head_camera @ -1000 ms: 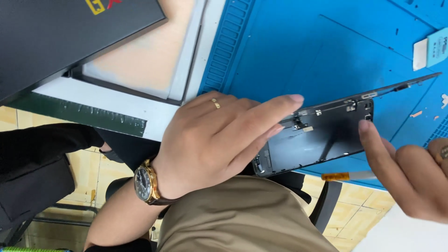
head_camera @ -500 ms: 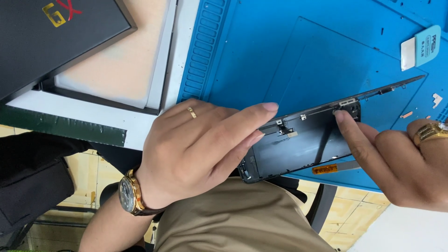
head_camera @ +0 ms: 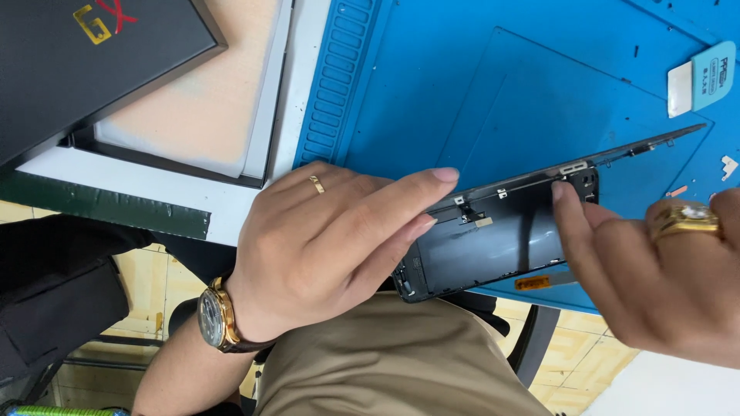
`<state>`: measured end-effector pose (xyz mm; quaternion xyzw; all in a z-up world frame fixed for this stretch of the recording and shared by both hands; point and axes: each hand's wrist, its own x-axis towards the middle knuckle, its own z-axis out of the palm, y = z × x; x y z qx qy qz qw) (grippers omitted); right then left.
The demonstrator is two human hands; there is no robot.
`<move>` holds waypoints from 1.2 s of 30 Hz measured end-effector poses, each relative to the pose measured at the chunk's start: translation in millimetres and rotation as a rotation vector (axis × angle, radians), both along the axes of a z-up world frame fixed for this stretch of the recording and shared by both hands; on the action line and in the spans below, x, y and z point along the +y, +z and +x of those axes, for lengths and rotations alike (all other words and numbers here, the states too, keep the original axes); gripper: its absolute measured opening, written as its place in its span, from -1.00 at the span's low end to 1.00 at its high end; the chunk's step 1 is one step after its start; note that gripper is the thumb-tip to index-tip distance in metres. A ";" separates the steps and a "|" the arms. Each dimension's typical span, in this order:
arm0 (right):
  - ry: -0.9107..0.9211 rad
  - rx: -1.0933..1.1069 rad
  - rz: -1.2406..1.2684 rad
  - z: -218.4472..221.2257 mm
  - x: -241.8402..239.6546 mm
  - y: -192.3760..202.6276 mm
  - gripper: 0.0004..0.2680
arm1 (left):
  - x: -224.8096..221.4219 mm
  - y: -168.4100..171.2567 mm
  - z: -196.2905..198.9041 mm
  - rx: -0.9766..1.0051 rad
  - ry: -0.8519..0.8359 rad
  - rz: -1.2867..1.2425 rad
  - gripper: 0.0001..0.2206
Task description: Technician disassembling a mobile phone to remove the screen assembly and internal components using specialized tools.
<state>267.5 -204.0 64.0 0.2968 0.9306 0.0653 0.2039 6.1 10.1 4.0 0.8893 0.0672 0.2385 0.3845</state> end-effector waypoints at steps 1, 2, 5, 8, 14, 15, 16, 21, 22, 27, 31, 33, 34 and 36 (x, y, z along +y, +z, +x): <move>-0.018 -0.006 0.023 -5.4 9.6 5.0 -0.73 | -0.7 0.6 0.4 0.001 0.013 -0.003 -0.76; -0.035 -0.011 0.047 -10.5 19.0 10.2 -0.79 | -1.5 1.3 1.0 0.003 0.026 -0.005 -0.76; -0.105 -0.082 0.056 -20.6 23.8 8.2 -0.83 | -2.0 2.8 1.5 0.026 0.023 0.000 -0.75; -0.075 0.081 0.007 -20.7 23.1 25.9 -0.79 | -2.8 1.8 0.8 0.017 0.039 -0.001 -0.76; -0.072 0.076 0.035 13.4 -35.4 8.8 -0.68 | -3.4 -0.5 1.0 0.008 0.033 -0.010 -0.76; -0.076 0.076 0.034 16.4 -42.9 5.8 -0.68 | -3.3 -0.3 1.0 0.007 0.029 -0.012 -0.76; -0.103 0.019 0.023 19.6 -50.7 2.9 -0.64 | -3.2 0.1 1.3 0.024 0.033 -0.001 -0.76; -0.203 -0.037 -0.070 36.8 -89.6 -9.3 -0.56 | -4.5 2.8 1.0 0.066 0.047 -0.008 -0.75; -0.402 -0.256 -0.203 39.6 -107.7 -18.2 -0.50 | -4.4 4.3 1.7 0.090 0.054 -0.028 -0.76; -0.583 -0.308 -0.252 20.8 -127.0 -22.5 -0.50 | -3.2 23.2 13.4 0.145 0.088 -0.126 -0.80; -0.641 0.367 -0.095 -32.6 -57.6 5.6 -0.67 | -0.8 38.4 24.2 0.294 0.090 -0.157 -0.76; -0.620 0.406 -0.003 -52.5 -48.0 1.4 -0.61 | 1.4 44.5 31.3 0.346 0.075 -0.178 -0.75; -0.695 0.392 0.047 -60.8 -50.7 -5.5 -0.59 | 3.0 46.4 34.9 0.373 0.063 -0.197 -0.75; -0.770 0.385 0.104 -72.5 -47.6 -13.1 -0.56 | 7.1 49.8 39.4 0.405 0.052 -0.207 -0.75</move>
